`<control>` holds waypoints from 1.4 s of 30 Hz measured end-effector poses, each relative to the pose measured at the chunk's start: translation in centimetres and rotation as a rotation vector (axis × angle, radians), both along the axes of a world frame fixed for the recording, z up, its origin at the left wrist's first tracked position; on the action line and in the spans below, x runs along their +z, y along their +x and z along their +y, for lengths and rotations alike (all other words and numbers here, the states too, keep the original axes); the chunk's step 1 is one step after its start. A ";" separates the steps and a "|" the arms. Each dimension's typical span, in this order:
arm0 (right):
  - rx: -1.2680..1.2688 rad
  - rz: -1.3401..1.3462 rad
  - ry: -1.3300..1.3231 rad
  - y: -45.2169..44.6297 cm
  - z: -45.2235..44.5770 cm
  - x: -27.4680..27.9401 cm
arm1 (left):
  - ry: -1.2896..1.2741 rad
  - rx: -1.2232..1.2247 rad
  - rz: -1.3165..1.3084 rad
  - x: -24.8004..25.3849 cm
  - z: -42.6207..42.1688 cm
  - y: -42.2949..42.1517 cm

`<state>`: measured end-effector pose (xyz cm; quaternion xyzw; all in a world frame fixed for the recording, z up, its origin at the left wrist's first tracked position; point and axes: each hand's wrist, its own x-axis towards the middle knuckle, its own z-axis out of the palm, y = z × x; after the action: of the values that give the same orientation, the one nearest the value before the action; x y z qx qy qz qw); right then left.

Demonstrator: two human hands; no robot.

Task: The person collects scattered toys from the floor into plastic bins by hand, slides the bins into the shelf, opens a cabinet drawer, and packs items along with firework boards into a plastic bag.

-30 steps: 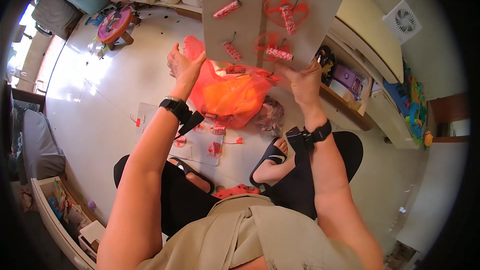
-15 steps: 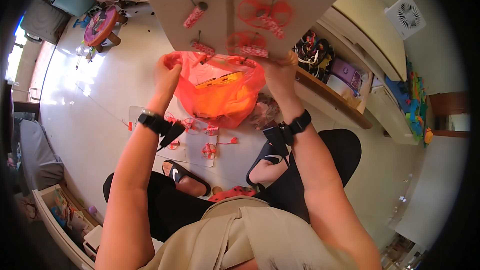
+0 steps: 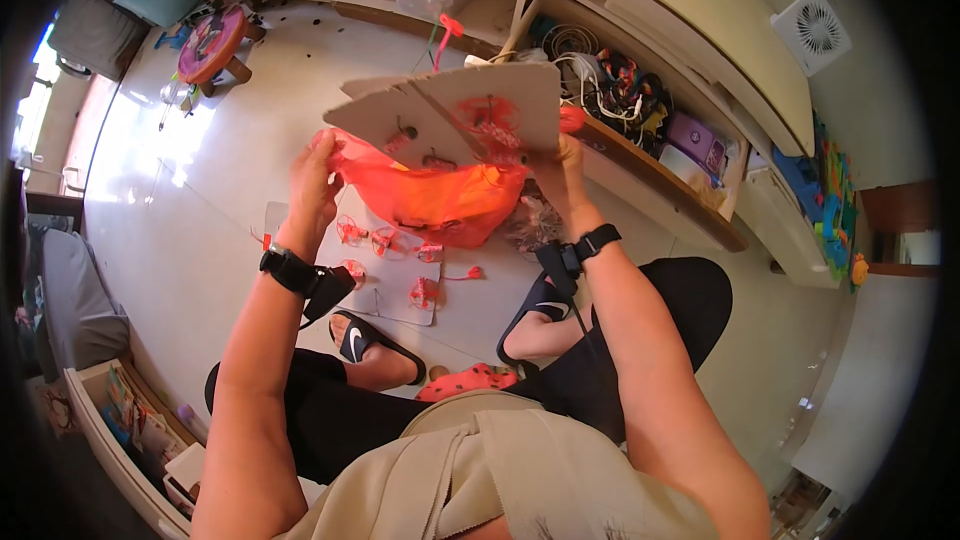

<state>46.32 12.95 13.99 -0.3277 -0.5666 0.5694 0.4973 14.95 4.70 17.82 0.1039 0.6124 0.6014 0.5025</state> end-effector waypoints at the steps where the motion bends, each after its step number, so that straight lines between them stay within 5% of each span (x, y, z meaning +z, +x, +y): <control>1: 0.010 0.057 -0.097 0.1 -0.6 1.3 | 0.021 0.064 0.081 -0.4 0.2 -0.2; 3: 0.019 0.113 -0.197 0.9 -0.8 1.7 | 0.040 0.127 0.162 -1.0 0.4 -0.5; 5: 0.025 -0.322 0.044 2.7 -0.7 0.3 | 0.165 0.162 0.098 -1.2 0.5 -0.5; 11: 0.110 -0.528 -0.035 2.3 -1.1 0.4 | 0.338 0.023 -0.086 0.0 -0.5 1.5; 14: -0.026 -0.753 0.117 2.1 -1.4 0.7 | 0.286 -0.031 0.066 0.3 -1.3 2.0; 17: -0.048 -0.431 -0.035 1.6 -0.9 1.8 | 0.188 0.008 0.182 -0.4 -1.8 0.9; 21: -0.046 -0.375 -0.096 1.7 -0.2 1.3 | 0.265 0.042 0.051 -1.2 -2.1 -0.1; 23: 0.143 -0.646 0.009 2.5 0.0 -0.4 | 0.288 -0.135 -0.071 -1.7 -2.6 -1.2; 26: 0.192 -0.872 0.152 1.2 -2.1 2.9 | 0.200 0.051 -0.111 -2.0 -2.5 -0.5; 29: 0.189 -0.930 0.495 0.7 -2.5 4.5 | 0.111 0.312 -0.172 -1.9 -2.3 -0.7; 36: 0.120 -0.843 0.420 1.5 -2.6 5.5 | 0.127 0.388 -0.269 -0.8 -2.7 -2.2; 42: 0.209 -0.991 0.291 1.3 -3.0 5.8 | 0.244 -0.197 -0.039 1.7 -3.2 0.7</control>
<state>47.64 9.92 19.77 -0.4271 -0.8367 0.3080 0.1506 15.63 1.51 19.52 0.2121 0.5118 0.6212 0.5543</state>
